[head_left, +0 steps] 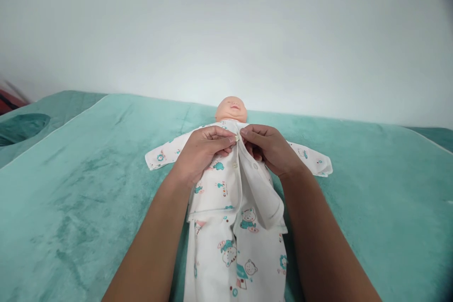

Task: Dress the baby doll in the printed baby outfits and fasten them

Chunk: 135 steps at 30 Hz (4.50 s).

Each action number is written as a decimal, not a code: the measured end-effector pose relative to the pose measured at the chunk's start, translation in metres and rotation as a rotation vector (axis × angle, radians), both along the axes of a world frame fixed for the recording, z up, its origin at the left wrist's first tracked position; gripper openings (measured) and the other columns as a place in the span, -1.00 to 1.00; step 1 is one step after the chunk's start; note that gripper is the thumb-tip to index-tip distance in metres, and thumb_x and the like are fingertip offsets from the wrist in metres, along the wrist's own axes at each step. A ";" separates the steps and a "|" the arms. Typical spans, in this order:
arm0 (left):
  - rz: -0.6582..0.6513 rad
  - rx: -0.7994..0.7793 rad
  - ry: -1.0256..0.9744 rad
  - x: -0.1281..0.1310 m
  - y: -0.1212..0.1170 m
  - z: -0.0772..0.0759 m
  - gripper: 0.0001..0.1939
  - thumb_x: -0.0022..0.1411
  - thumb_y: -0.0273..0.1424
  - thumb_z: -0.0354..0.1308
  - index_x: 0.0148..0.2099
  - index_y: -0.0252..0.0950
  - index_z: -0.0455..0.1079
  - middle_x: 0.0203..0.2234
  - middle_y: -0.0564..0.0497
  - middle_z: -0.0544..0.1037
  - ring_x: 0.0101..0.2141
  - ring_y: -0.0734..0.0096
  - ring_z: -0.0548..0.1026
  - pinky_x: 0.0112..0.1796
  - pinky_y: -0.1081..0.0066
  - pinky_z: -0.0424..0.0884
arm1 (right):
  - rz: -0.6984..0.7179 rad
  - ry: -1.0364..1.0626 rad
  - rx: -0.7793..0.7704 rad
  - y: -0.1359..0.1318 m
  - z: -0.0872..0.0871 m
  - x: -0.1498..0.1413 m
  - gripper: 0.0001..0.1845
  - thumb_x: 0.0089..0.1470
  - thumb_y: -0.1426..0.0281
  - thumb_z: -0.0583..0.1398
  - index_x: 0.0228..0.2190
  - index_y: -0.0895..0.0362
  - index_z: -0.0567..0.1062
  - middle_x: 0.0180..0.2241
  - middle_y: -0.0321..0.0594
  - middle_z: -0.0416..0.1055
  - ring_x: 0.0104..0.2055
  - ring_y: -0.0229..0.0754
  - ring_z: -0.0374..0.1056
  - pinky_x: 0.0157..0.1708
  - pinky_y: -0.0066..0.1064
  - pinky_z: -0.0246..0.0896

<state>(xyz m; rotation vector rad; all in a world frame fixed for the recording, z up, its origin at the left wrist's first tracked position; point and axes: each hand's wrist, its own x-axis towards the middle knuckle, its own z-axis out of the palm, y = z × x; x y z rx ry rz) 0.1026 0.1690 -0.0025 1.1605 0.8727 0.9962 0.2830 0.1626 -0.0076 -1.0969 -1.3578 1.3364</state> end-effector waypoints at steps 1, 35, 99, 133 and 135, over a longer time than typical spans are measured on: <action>-0.001 0.000 -0.004 0.000 0.000 0.000 -0.82 0.02 -0.34 0.40 -0.35 -0.32 0.52 -0.52 0.06 0.48 -0.48 0.58 0.39 -0.41 0.53 0.31 | 0.014 0.008 0.006 0.000 0.000 0.001 -0.63 0.04 0.11 0.29 -0.56 0.13 0.41 -0.62 -0.37 0.26 -0.62 -0.37 0.08 -0.65 -0.47 -0.16; 0.007 0.188 0.224 -0.001 -0.003 0.001 -0.90 0.09 -0.51 0.15 -0.29 -0.29 0.44 -0.63 0.14 0.41 -0.64 0.61 0.35 -0.61 0.59 0.28 | 0.044 -0.211 0.065 -0.005 0.007 -0.005 -0.80 0.04 0.36 0.30 -0.33 0.05 0.35 -0.63 -0.49 0.13 -0.64 -0.42 0.03 -0.66 -0.55 -0.16; 0.119 0.076 0.001 0.012 -0.003 -0.003 -0.83 0.00 -0.49 0.19 -0.36 -0.23 0.24 -0.65 0.21 0.35 -0.65 0.62 0.27 -0.66 0.60 0.11 | 0.102 0.020 0.016 -0.003 0.006 0.001 -0.73 0.02 0.37 0.33 -0.23 0.07 0.40 -0.31 -0.41 0.33 -0.61 -0.51 0.08 -0.65 -0.54 -0.10; 0.053 0.105 0.008 0.008 -0.004 -0.001 -0.87 0.17 -0.35 0.24 -0.28 -0.26 0.37 -0.64 0.17 0.36 -0.62 0.62 0.30 -0.65 0.62 0.13 | 0.086 0.029 0.025 -0.001 0.002 0.003 -0.69 -0.03 0.40 0.36 -0.21 0.05 0.44 -0.20 -0.35 0.34 -0.57 -0.51 0.10 -0.67 -0.55 -0.09; 0.055 0.101 0.004 0.008 -0.004 -0.001 -0.87 0.17 -0.36 0.25 -0.28 -0.26 0.36 -0.63 0.17 0.36 -0.61 0.62 0.31 -0.65 0.62 0.14 | 0.078 0.022 0.029 -0.001 0.001 0.002 -0.69 -0.03 0.40 0.36 -0.21 0.05 0.44 -0.21 -0.35 0.35 -0.58 -0.50 0.09 -0.67 -0.55 -0.10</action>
